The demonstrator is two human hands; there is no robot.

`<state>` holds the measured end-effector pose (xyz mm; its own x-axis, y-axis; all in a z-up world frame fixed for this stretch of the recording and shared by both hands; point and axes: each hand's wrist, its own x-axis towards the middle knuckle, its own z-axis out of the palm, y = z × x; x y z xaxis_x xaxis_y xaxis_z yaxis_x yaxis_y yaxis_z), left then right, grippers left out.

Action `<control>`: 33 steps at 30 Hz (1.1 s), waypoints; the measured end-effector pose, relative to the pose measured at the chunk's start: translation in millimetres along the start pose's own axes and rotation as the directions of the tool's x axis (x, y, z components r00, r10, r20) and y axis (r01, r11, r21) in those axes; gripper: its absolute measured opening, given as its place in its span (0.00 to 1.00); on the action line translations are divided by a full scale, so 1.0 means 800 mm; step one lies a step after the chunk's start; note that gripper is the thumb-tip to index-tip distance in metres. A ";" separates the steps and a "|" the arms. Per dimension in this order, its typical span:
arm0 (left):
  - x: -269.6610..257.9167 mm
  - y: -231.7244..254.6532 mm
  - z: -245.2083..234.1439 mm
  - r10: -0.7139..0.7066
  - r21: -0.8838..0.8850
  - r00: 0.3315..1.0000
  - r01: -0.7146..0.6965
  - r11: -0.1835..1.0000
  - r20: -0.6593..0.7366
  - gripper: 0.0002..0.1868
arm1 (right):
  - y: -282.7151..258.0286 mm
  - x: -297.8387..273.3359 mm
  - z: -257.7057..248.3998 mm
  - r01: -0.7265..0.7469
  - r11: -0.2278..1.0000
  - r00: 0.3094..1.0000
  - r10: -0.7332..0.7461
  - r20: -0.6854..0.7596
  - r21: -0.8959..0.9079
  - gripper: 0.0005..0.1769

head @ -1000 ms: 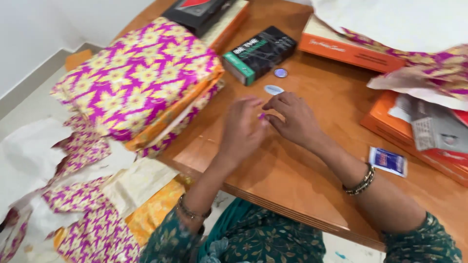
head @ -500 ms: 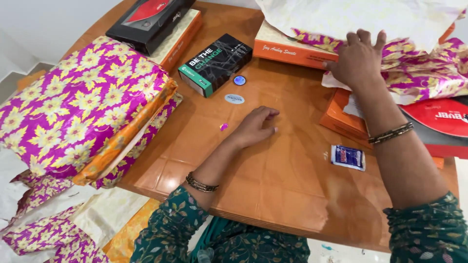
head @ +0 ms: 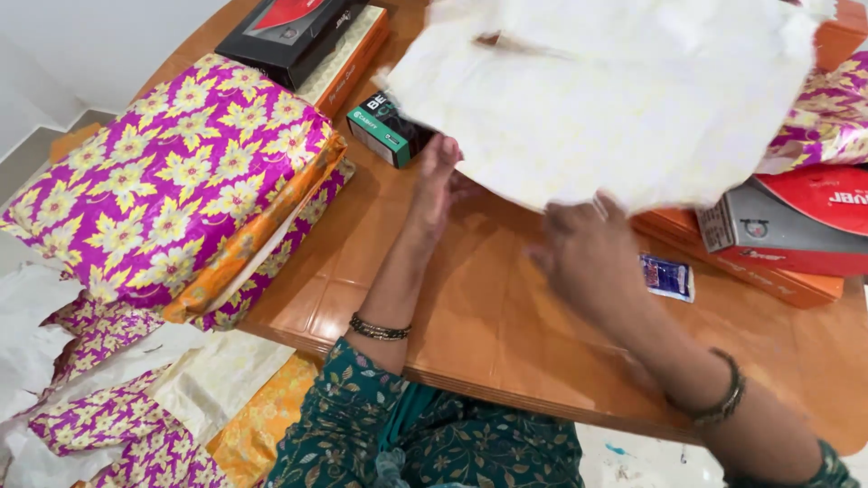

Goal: The person wraps two rectangular boxes using patterned wrapping paper and adhesive stickers. They fold the paper around each box, smooth the edges, and seal the ends with stickers. The first wrapped box is set aside, then the second is wrapped similarly.

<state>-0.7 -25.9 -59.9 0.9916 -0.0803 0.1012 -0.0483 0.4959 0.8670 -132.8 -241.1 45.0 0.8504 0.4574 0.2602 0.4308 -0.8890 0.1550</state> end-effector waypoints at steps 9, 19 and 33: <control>-0.130 0.023 -0.043 0.112 0.328 0.982 -0.057 0.943 -0.151 0.48 | -0.076 -0.118 -0.024 0.262 0.759 0.845 -0.478 0.238 0.596 0.32; -0.285 0.113 -0.145 -0.065 0.539 0.968 0.190 0.820 -0.242 0.43 | 0.100 -0.113 -0.080 -0.112 0.783 0.860 0.384 -0.335 0.612 0.15; -0.306 0.104 -0.177 0.209 0.598 0.914 0.044 0.800 -0.347 0.27 | 0.172 -0.130 0.066 -0.530 0.823 0.627 0.218 0.748 0.204 0.26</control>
<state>-230.1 157.9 -81.5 0.9380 0.3304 0.1046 -0.0667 -0.1241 0.9900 -145.8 -412.3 -11.4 0.8533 0.0779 -0.5155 -0.0342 -0.9783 -0.2044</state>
